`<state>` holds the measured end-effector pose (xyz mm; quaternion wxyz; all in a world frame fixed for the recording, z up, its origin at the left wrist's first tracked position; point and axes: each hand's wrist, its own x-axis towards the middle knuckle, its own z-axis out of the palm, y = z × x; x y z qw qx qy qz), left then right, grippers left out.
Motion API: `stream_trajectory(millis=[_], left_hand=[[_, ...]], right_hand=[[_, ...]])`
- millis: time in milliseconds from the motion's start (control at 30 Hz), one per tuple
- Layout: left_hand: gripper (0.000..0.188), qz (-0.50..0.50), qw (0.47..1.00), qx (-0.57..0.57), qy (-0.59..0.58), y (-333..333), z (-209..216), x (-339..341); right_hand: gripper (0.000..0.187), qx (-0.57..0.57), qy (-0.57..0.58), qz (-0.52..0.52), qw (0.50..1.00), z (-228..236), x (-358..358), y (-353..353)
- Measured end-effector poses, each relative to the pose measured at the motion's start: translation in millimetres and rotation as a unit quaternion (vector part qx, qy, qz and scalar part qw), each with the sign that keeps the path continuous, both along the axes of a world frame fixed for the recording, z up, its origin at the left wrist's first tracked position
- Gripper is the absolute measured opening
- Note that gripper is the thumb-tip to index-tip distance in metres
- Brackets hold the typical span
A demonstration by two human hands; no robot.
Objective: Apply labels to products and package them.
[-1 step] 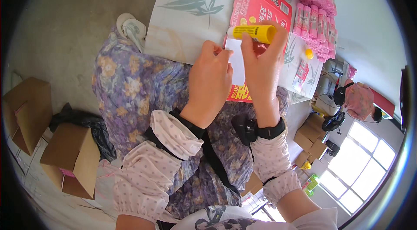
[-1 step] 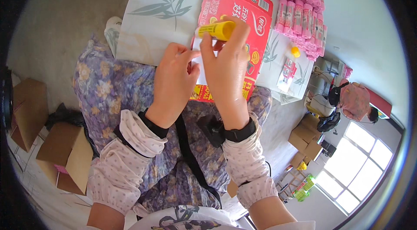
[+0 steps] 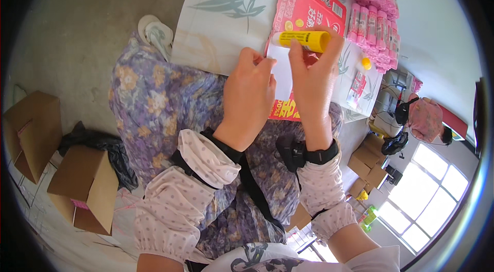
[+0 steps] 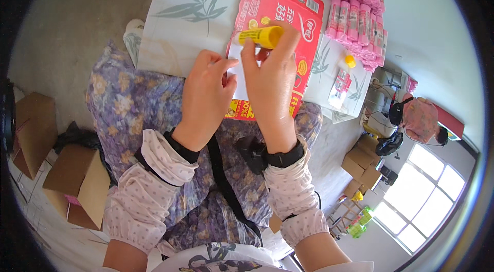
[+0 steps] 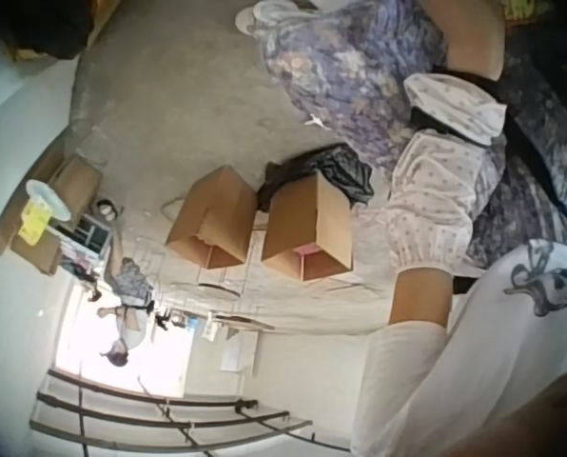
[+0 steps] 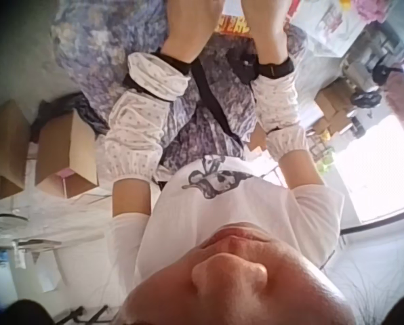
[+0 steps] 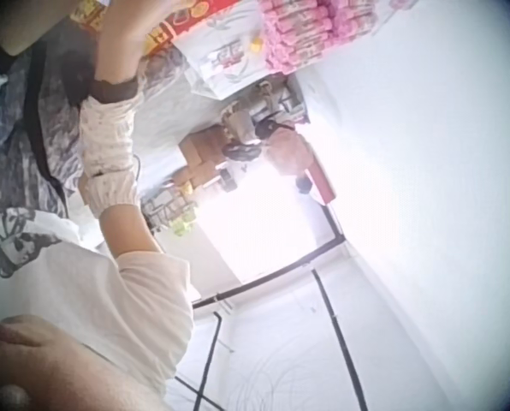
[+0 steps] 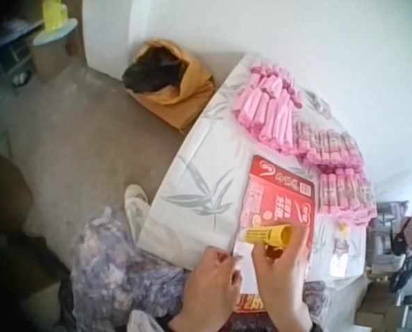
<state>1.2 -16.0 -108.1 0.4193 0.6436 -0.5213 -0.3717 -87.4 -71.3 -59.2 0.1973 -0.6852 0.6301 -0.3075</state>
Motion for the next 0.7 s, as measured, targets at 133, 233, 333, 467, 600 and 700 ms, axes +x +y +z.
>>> stream_trajectory(millis=[133,233,333,467,600,700], left_hand=[[0.023,-0.007,1.000,0.014,0.010,-0.4,2.7,3.0],[0.023,-0.009,1.000,0.025,0.015,-0.9,4.1,3.9],[0.023,-0.005,1.000,0.004,-0.008,-0.8,2.9,4.2],[0.022,-0.004,1.000,0.007,-0.005,-1.1,3.0,2.6],[0.022,0.005,1.000,-0.006,-0.007,-1.3,0.4,1.1],[0.023,-0.001,1.000,0.003,0.007,-1.1,-1.9,0.2]], right_hand=[[0.039,-0.005,0.037,-0.029,0.999,2.9,-19.9,3.3],[0.039,0.001,0.046,-0.038,0.998,2.6,-37.0,4.1],[0.039,0.003,0.056,-0.047,0.997,2.0,-45.3,4.5],[0.040,-0.012,0.029,-0.059,0.998,8.6,-36.4,6.9],[0.040,0.001,-0.003,-0.028,1.000,11.0,-3.1,11.7],[0.038,0.031,-0.053,0.003,0.998,0.0,2.9,10.6]])
